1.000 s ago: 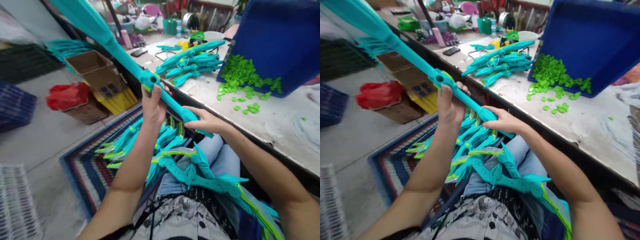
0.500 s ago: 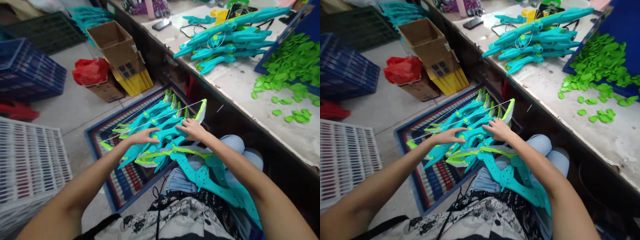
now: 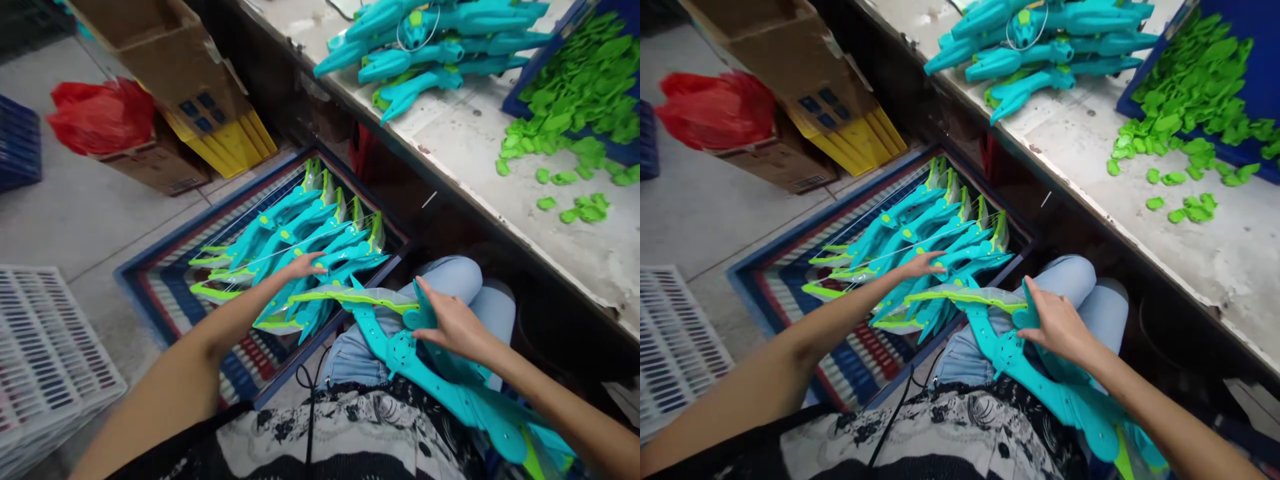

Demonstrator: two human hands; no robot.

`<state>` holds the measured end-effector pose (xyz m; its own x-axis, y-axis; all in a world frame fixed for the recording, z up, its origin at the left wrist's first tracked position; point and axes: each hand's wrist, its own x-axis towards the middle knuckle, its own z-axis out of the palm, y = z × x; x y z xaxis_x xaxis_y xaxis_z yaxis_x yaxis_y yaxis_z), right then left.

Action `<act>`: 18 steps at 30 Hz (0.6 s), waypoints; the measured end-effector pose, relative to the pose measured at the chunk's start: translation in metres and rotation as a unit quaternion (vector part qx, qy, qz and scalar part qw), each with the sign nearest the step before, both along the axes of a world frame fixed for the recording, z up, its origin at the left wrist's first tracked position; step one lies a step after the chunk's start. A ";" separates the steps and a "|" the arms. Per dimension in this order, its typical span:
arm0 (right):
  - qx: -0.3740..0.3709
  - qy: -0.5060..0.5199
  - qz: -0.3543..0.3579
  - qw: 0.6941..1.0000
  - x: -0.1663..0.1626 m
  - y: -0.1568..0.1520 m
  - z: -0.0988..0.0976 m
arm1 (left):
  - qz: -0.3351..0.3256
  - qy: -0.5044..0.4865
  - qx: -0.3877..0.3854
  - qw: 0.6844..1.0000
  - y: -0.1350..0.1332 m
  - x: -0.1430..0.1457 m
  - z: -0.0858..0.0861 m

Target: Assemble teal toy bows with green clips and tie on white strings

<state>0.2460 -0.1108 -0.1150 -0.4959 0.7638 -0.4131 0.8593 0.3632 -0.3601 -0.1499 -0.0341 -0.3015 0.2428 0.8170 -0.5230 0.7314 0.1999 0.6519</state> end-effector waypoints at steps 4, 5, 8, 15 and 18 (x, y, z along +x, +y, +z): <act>-0.013 0.055 -0.006 0.998 -0.003 -0.020 -0.010 | 0.004 0.009 0.015 1.000 0.009 -0.026 0.005; -0.027 0.082 -0.015 0.996 0.000 -0.022 -0.011 | 0.010 -0.002 0.014 1.000 0.006 -0.028 0.005; -0.063 0.152 -0.039 0.986 0.020 -0.030 -0.012 | 0.029 -0.046 -0.001 0.999 -0.011 -0.017 -0.003; -0.121 0.179 -0.110 0.970 0.053 -0.052 -0.001 | 0.022 -0.084 -0.038 0.995 -0.039 0.038 -0.033; -0.138 0.175 -0.135 0.965 0.052 -0.053 0.002 | 0.012 -0.094 -0.058 0.994 -0.033 0.042 -0.036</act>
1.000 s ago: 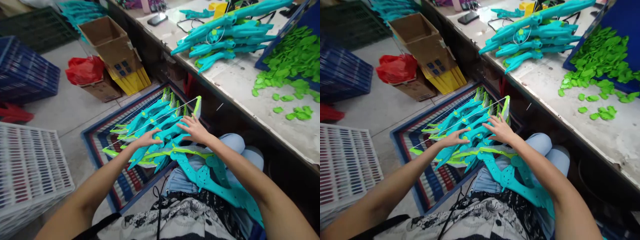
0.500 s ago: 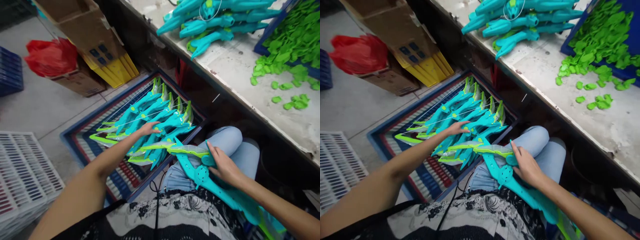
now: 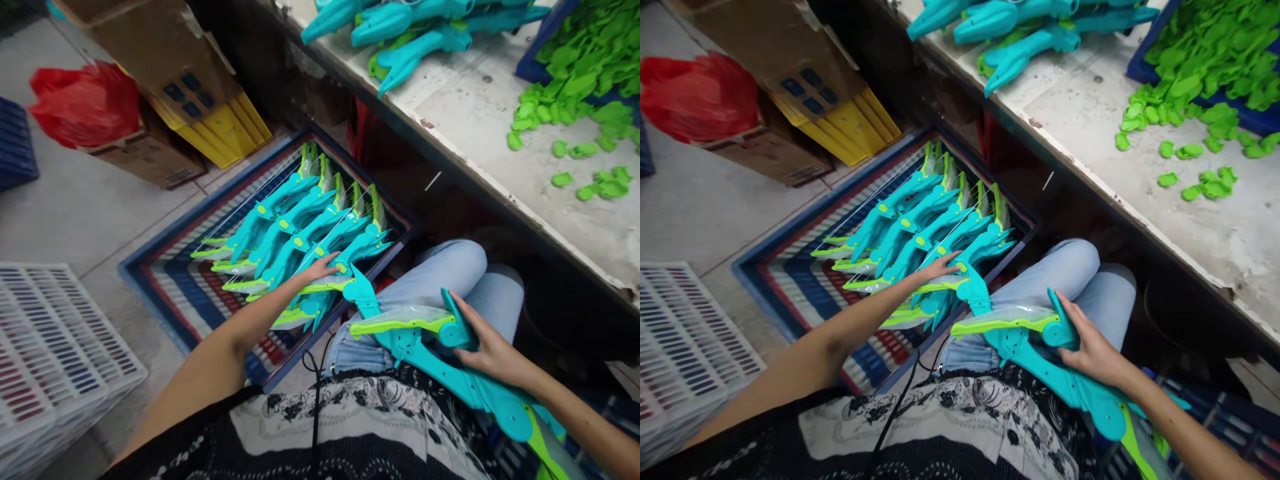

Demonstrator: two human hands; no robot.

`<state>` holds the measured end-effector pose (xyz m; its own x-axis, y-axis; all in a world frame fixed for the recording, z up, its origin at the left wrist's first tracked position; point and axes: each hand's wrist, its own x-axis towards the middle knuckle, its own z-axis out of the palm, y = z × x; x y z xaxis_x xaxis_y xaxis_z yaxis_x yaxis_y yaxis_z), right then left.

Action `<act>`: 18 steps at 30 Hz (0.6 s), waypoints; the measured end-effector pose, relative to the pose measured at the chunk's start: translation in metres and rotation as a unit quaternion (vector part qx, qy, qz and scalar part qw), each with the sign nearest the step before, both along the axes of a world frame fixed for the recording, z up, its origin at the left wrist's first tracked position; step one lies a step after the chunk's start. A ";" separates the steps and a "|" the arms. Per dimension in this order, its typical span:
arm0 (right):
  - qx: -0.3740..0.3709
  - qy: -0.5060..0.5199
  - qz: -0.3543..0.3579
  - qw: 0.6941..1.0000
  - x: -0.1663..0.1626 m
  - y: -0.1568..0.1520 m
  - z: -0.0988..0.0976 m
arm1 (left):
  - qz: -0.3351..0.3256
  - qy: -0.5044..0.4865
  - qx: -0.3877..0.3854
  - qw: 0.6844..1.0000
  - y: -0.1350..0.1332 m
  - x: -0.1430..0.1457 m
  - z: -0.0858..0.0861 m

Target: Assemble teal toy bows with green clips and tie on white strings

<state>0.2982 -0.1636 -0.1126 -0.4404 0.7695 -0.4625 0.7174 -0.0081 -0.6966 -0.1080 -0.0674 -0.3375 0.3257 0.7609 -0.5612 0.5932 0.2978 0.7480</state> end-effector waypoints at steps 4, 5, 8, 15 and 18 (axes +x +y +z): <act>0.009 -0.005 -0.022 1.000 0.006 0.012 0.002 | -0.026 -0.019 -0.039 0.999 0.013 -0.001 0.006; 0.025 -0.009 -0.030 0.999 0.010 0.018 0.003 | -0.034 -0.025 -0.048 0.998 0.016 -0.001 0.008; 0.078 -0.040 -0.045 0.995 0.019 0.044 0.008 | -0.062 -0.038 -0.067 0.995 0.021 0.000 0.019; 0.121 -0.123 -0.006 0.985 -0.021 0.118 0.011 | -0.105 0.020 -0.063 0.992 0.027 0.015 0.045; 0.133 -0.094 -0.006 0.987 -0.055 0.146 -0.005 | -0.041 0.067 0.005 0.997 0.039 0.019 0.063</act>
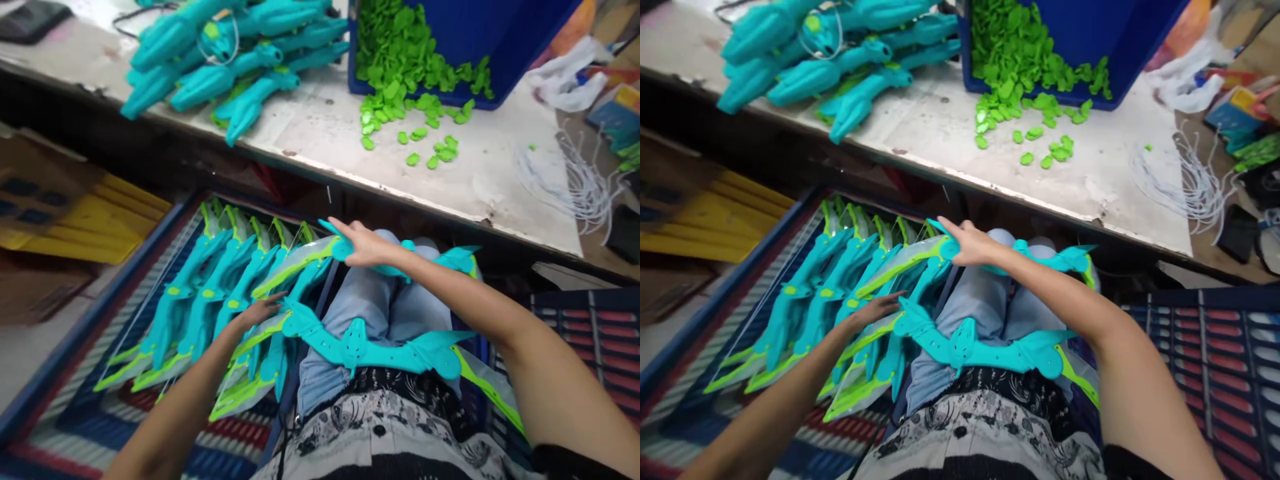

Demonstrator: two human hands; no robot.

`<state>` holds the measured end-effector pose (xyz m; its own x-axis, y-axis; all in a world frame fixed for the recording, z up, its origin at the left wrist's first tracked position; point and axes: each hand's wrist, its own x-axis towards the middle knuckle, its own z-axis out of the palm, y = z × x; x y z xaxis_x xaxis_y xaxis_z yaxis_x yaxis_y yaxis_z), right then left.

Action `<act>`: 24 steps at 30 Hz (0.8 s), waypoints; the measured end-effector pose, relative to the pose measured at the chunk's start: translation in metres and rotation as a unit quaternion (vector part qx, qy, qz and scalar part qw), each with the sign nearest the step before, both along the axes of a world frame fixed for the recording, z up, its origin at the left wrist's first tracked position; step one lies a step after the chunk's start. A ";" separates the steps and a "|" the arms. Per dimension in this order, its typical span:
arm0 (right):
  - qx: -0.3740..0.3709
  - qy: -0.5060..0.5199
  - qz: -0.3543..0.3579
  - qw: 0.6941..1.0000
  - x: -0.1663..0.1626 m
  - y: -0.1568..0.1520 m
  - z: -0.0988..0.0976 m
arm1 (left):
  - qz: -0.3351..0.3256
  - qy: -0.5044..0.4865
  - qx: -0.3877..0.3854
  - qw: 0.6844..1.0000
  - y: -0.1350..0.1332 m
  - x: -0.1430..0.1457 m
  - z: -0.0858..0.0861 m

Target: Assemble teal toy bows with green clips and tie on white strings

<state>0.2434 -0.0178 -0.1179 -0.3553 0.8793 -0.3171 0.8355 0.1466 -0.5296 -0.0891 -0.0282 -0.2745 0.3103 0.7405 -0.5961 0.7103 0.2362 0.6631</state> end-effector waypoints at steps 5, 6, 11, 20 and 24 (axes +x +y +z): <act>0.078 0.036 0.035 0.996 -0.001 0.008 -0.017 | 0.270 0.115 0.225 0.929 0.011 -0.003 0.066; 0.106 0.033 0.027 0.993 0.008 -0.001 -0.013 | 0.282 0.114 0.267 0.915 0.006 0.001 0.084; 0.083 -0.046 0.026 0.995 0.058 -0.091 0.025 | -0.020 -0.038 0.378 0.925 -0.046 0.071 0.157; -0.036 -0.203 0.139 0.969 0.059 -0.215 0.023 | -0.392 0.071 0.459 0.794 -0.027 0.235 0.127; -0.052 -0.224 0.109 0.967 0.094 -0.226 0.023 | -0.429 0.095 0.446 0.780 -0.009 0.246 0.130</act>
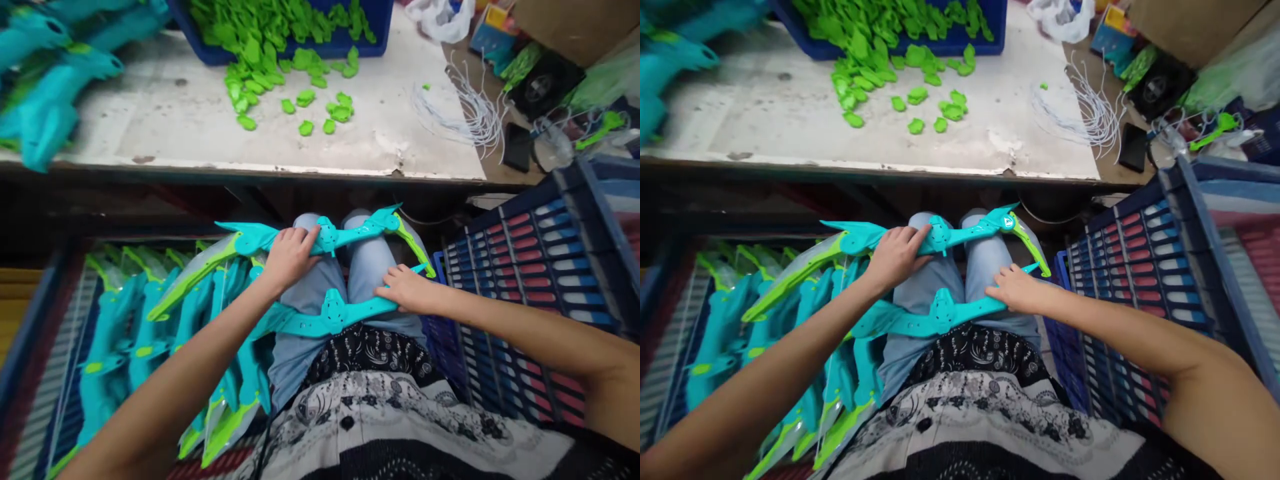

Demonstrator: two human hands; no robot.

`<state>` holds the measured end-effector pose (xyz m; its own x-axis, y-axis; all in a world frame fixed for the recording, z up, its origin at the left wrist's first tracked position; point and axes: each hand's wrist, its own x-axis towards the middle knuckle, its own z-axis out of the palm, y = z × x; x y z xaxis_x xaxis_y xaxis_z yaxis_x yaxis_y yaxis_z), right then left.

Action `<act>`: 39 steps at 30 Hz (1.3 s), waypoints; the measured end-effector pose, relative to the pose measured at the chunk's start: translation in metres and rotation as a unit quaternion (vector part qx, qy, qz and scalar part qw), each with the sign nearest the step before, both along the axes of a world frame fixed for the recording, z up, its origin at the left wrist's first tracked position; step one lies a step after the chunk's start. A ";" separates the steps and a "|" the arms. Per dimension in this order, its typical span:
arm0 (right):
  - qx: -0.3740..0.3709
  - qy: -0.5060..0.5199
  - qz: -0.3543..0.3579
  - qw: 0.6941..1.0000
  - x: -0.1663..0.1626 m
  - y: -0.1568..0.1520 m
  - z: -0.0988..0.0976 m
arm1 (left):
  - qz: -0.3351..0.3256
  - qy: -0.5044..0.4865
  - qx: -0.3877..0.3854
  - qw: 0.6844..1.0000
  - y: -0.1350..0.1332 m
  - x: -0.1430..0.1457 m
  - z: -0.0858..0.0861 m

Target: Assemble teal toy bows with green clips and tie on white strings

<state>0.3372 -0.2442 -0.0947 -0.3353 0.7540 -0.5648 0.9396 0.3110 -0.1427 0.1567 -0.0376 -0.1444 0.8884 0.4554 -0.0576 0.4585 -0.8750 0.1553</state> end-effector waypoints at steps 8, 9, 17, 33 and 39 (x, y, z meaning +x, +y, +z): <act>0.282 0.042 -0.425 0.859 0.075 0.005 -0.033 | 0.073 0.004 -0.160 0.984 0.037 0.029 0.000; 0.274 0.046 -0.489 0.827 0.083 0.006 -0.044 | 0.082 0.020 -0.190 0.978 0.043 0.037 0.000; 0.200 0.128 -0.578 0.781 0.112 -0.015 -0.081 | 0.019 -0.070 -0.394 0.916 0.034 0.110 0.017; 0.130 0.029 -0.503 0.854 0.140 -0.017 -0.049 | 0.054 -0.106 -0.501 0.857 -0.030 0.157 -0.006; 0.146 0.047 -0.485 0.861 0.148 -0.015 -0.060 | -0.009 -0.088 -0.349 0.933 -0.034 0.157 -0.009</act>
